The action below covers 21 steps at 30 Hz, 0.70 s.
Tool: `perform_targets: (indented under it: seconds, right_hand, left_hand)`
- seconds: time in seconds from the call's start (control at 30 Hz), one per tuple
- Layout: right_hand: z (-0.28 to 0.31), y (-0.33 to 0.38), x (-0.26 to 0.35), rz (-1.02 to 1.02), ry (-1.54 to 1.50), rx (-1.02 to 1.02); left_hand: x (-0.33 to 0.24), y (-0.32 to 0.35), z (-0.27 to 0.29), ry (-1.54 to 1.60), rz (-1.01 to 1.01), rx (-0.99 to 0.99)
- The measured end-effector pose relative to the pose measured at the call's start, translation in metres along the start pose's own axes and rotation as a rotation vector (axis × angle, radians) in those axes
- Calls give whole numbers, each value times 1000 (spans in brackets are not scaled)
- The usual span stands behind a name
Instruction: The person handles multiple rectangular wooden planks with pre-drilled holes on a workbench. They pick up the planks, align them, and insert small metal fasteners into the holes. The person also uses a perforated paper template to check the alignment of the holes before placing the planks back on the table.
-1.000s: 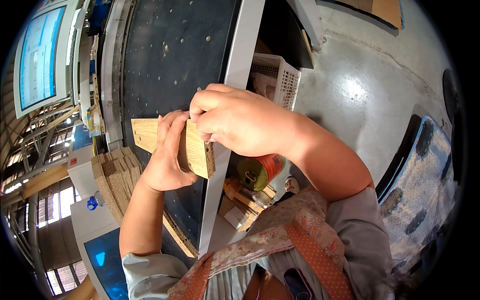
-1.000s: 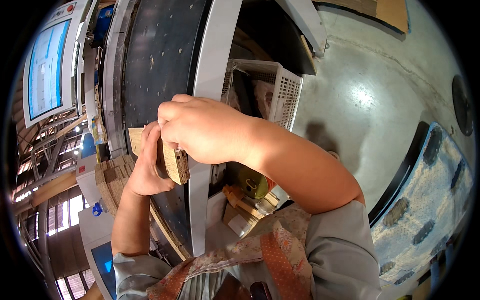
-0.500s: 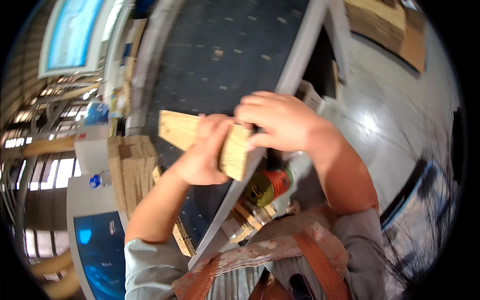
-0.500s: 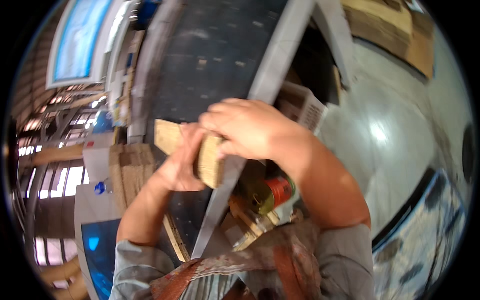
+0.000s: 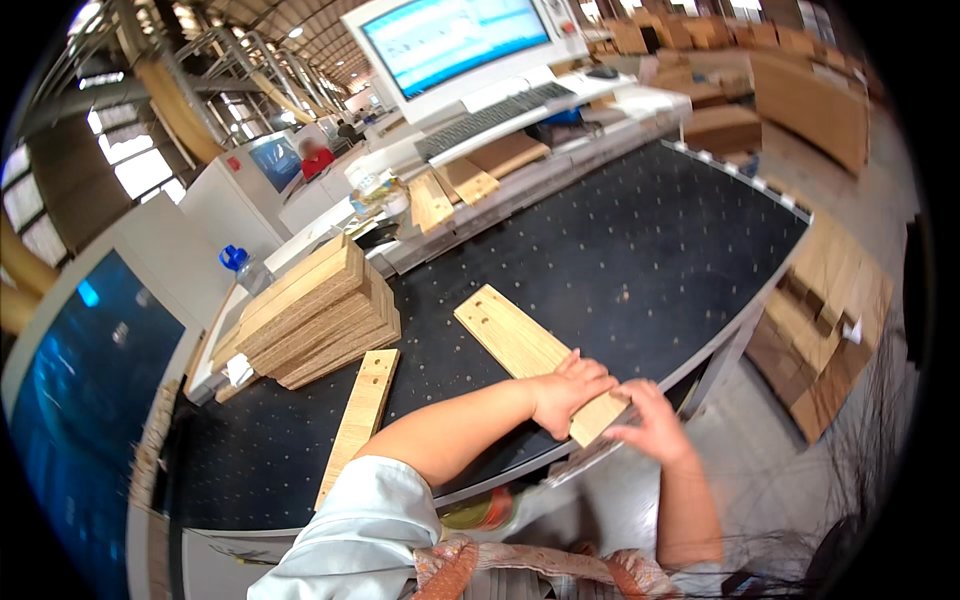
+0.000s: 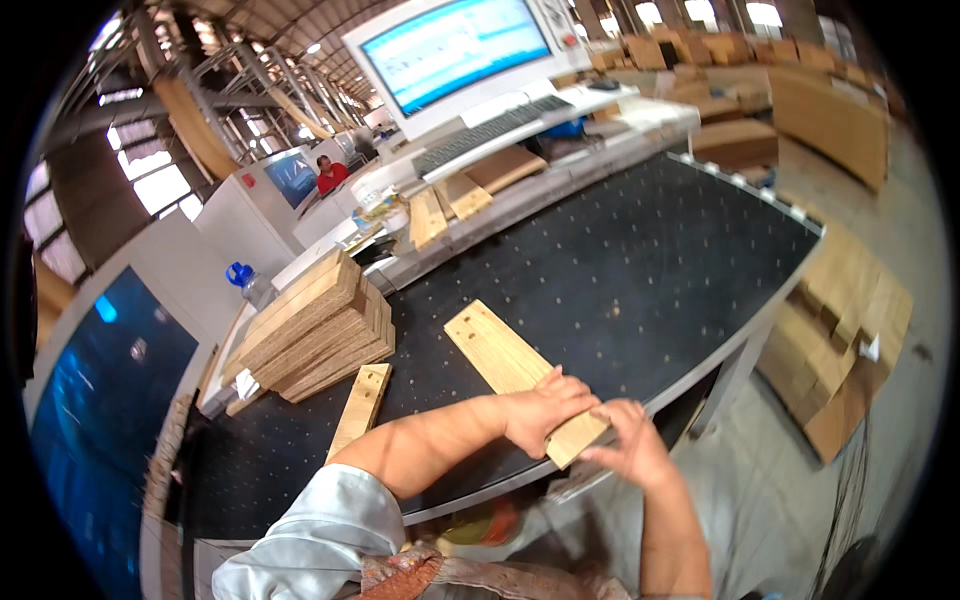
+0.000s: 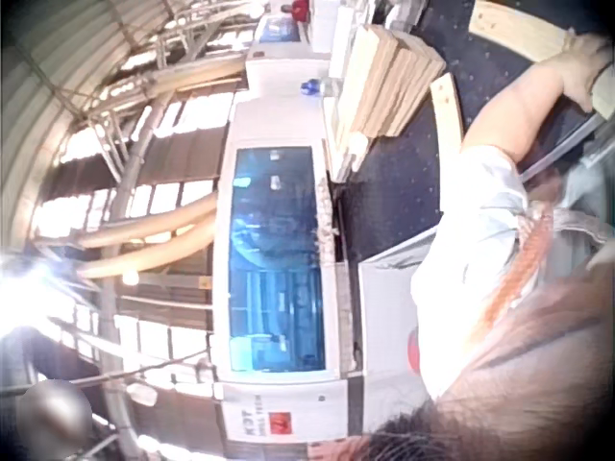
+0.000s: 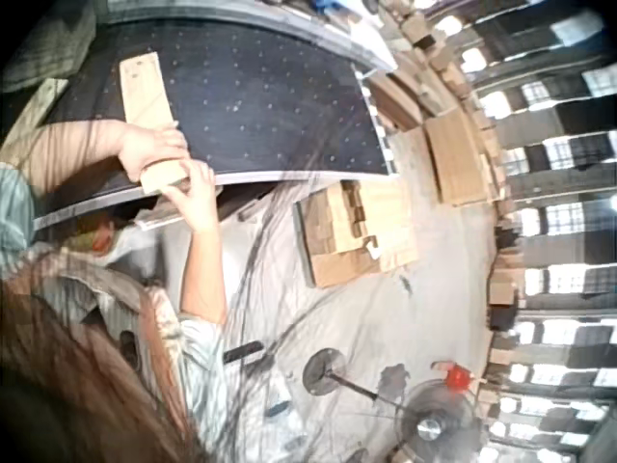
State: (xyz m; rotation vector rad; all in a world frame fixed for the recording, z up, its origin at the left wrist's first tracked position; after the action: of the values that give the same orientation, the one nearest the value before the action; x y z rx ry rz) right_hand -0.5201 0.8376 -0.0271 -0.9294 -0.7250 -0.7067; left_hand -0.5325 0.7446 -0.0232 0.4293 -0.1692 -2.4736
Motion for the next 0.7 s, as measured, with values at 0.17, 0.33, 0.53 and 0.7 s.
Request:
perform_targets:
  seconds: [0.17, 0.33, 0.53, 0.7]
  right_hand:
    - [-34, 9, 51, -63, 407, -89]
    - [-48, -2, 59, -312, 650, -38]
    - [-53, -7, 43, -332, 806, 47]
    - [-57, -13, 60, -355, 769, 85]
  left_hand:
    - [3, 18, -1, -78, -32, -2]
    - [0, 67, 14, -150, 99, -231]
    - [33, 287, 26, -171, 709, -631]
    - [44, 462, -73, 154, 1513, -365]
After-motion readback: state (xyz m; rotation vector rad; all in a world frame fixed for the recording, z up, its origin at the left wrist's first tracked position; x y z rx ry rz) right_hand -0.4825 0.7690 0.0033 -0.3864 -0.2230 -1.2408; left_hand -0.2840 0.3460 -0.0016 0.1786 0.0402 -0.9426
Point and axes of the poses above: each hand's wrist, its own y-axis away from the middle knuckle, its own z-axis out of the back of the hand, x = y × z, the point moved 10 cm from there along -y, towards the middle knuckle, and after that the axes turned 1 degree about -y, right-handed, at the moved point
